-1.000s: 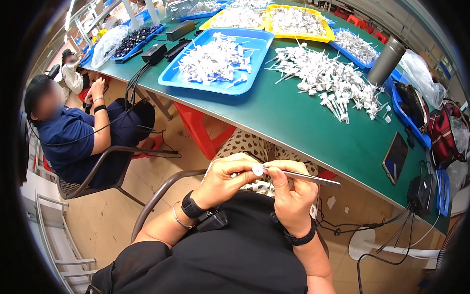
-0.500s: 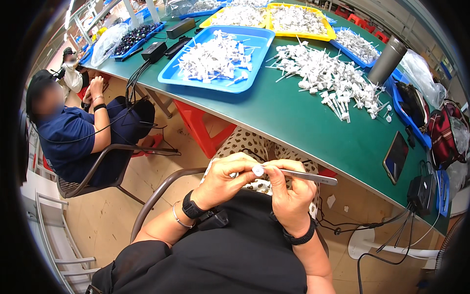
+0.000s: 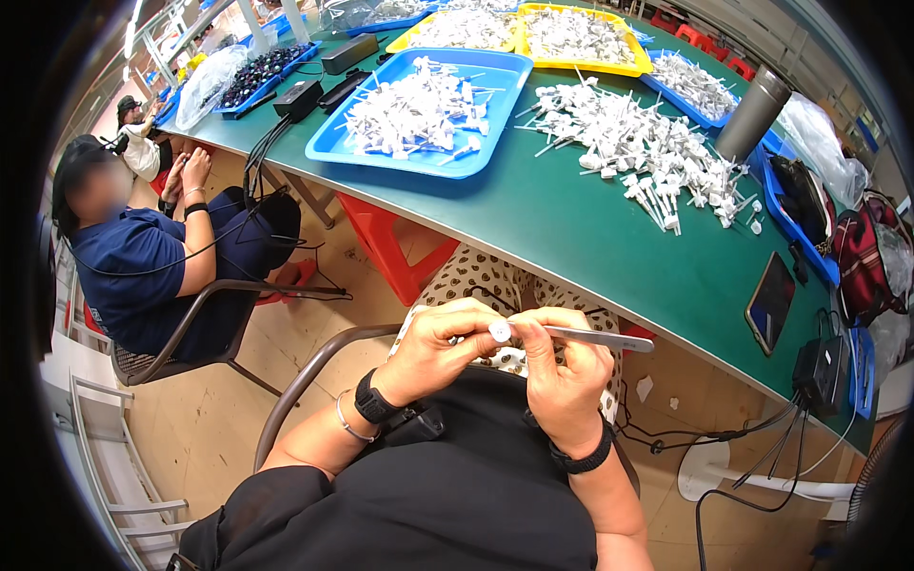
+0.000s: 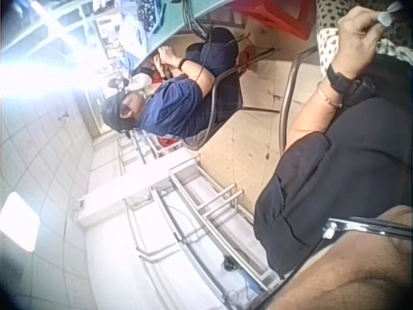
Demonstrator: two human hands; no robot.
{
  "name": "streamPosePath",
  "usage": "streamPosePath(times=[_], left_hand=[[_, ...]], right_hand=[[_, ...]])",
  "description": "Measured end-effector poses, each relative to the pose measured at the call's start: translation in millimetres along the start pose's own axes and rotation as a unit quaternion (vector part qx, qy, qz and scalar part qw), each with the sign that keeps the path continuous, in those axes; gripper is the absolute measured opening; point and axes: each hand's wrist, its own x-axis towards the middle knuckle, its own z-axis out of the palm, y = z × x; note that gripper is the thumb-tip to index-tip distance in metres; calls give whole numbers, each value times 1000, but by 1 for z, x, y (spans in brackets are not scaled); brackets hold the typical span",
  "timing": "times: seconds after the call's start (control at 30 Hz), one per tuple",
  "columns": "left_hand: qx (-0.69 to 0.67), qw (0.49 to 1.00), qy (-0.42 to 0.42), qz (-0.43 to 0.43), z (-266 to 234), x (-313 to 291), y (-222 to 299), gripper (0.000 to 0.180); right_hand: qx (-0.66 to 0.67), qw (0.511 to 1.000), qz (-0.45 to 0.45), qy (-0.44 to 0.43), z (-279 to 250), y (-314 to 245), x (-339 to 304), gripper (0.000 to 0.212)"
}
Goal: The person sits at a green workbench and uses tweezers to pick up small white plastic components from a blue tray. They manipulate the components with the tweezers and their fingers, then place them onto the table surface. The process is repeated continuously throughout the clip.
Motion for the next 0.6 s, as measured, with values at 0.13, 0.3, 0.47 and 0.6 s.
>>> streamPosePath(times=[0.13,0.3,0.47,0.6], left_hand=[[-3,1000,-8,-8,0,-1,-1,10],[8,1000,1,21,1,-1,-5,11],[17,1000,-2,21,1,-1,-4,11],[-7,1000,-7,9,0,2,-2,11]], right_hand=[[-23,999,-23,-5,1,1,0,7],[-92,993,-70,-36,-1,-2,2,6],[-132,982,-107,-88,-7,-6,9,5],[65,996,60,-6,-2,-5,2,10]])
